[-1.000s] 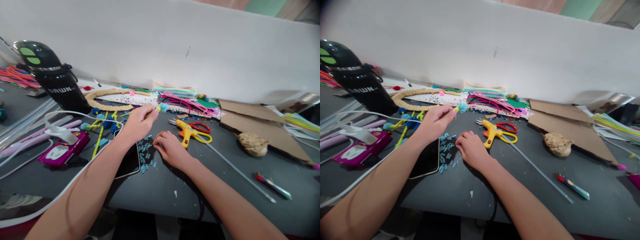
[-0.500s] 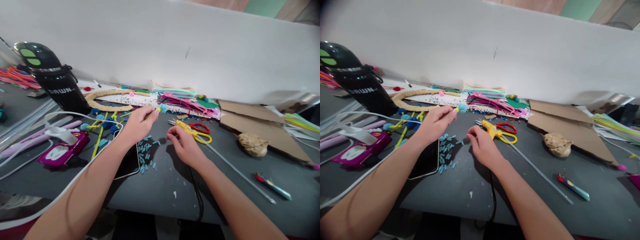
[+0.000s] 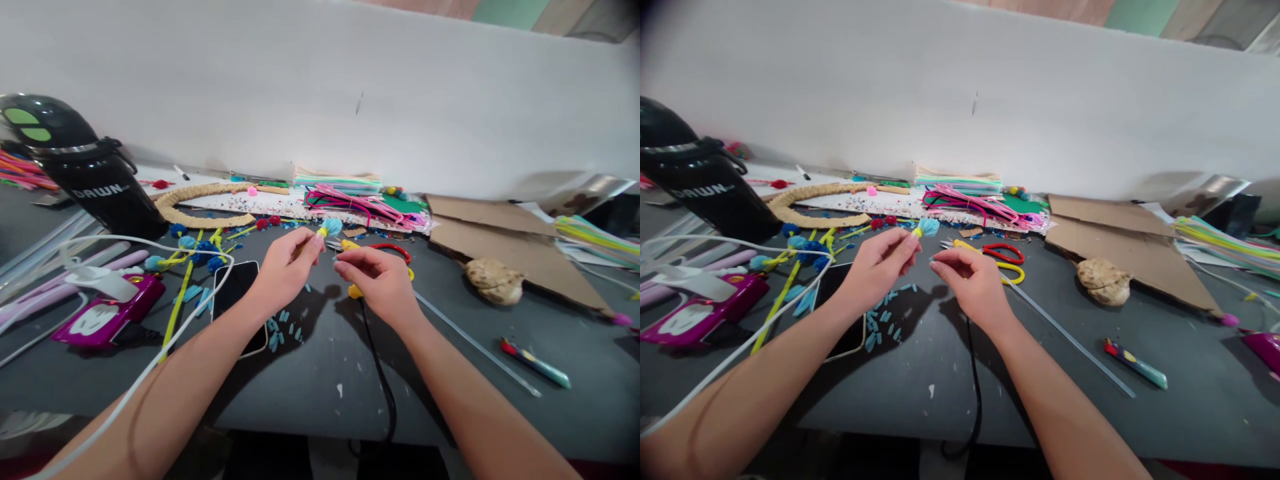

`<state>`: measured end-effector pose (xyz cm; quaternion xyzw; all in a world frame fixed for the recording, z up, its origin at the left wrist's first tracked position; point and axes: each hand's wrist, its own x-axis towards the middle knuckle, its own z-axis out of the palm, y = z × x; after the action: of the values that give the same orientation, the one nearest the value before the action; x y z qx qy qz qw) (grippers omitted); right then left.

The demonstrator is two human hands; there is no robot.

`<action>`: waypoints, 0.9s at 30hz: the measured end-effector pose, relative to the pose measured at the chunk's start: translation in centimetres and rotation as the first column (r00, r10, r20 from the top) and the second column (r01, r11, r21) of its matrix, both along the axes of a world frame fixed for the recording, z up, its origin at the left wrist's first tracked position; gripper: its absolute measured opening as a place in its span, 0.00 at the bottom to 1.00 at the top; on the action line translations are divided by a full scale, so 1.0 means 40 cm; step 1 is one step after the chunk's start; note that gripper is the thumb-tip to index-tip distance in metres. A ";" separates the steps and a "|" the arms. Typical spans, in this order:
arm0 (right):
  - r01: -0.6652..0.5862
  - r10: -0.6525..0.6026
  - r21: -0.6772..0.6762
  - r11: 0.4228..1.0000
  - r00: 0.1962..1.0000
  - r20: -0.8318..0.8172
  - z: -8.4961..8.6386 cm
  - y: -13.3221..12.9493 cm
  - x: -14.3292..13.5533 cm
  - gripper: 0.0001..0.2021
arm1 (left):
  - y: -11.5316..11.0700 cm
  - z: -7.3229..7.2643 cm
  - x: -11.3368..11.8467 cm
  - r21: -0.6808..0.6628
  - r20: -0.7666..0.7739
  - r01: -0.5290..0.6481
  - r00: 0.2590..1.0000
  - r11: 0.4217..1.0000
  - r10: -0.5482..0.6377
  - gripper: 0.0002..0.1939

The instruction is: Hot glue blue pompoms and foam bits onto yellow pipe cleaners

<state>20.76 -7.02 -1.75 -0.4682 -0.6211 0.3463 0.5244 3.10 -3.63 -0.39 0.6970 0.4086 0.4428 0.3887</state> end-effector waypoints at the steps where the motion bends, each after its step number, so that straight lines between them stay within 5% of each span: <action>1: -0.005 0.004 0.023 1.000 1.000 0.020 0.000 0.000 0.000 0.07 | -0.002 0.000 0.002 0.004 -0.006 0.000 1.000 1.000 0.000 0.17; 27: 0.065 -0.065 0.014 0.998 0.998 -0.013 -0.006 -0.012 -0.033 0.08 | -0.016 -0.021 0.026 0.125 -0.174 -0.069 0.981 0.990 0.090 0.18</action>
<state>19.46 -7.48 -2.00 -0.4823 -0.6045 0.3277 0.5427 4.12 -4.26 -1.22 0.7388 0.4425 0.4170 0.2905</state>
